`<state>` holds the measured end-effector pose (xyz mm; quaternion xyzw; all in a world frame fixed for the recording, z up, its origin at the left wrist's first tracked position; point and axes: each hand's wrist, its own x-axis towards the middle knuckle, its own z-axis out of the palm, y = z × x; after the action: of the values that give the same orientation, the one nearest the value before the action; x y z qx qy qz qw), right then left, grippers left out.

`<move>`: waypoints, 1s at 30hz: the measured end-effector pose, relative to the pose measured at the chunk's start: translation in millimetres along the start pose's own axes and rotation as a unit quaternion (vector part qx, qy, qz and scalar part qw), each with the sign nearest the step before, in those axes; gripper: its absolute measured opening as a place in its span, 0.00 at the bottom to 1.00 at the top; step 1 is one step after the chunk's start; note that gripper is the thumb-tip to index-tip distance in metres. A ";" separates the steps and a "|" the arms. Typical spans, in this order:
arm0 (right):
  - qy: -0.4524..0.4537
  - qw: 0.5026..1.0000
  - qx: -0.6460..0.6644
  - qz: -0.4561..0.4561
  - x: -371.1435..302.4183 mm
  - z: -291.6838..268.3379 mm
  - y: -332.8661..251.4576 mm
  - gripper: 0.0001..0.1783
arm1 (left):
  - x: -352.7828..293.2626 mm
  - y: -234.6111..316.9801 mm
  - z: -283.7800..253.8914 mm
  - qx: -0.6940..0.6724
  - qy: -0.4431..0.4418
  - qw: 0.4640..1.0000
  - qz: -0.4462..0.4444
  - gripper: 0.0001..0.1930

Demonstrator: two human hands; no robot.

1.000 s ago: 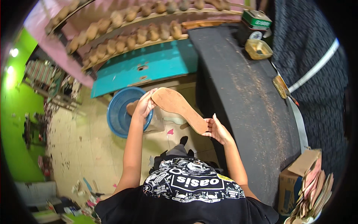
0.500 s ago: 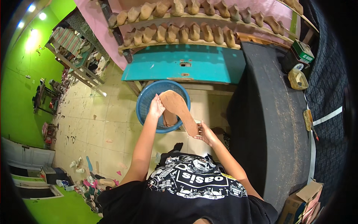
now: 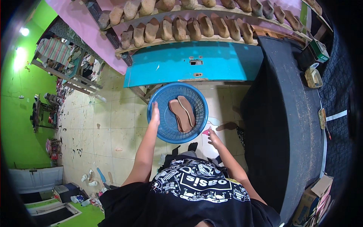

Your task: The person applies adhesive to shoe soles using a brush, drops them into a bucket below, and takes additional soles from a box on the table to coat with adhesive.

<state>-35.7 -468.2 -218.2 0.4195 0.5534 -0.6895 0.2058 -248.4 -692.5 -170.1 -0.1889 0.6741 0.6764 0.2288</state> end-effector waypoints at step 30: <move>0.280 0.864 0.312 -0.278 -212.8 -160.1 -1.9 0.30 | -178.9 -9.6 300.9 0.035 -0.607 0.784 -0.128 0.21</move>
<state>138.8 -356.2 -51.2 0.4662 0.4377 -0.7081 -0.2995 -79.6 -402.1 -71.2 0.1842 0.3894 0.5918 0.6813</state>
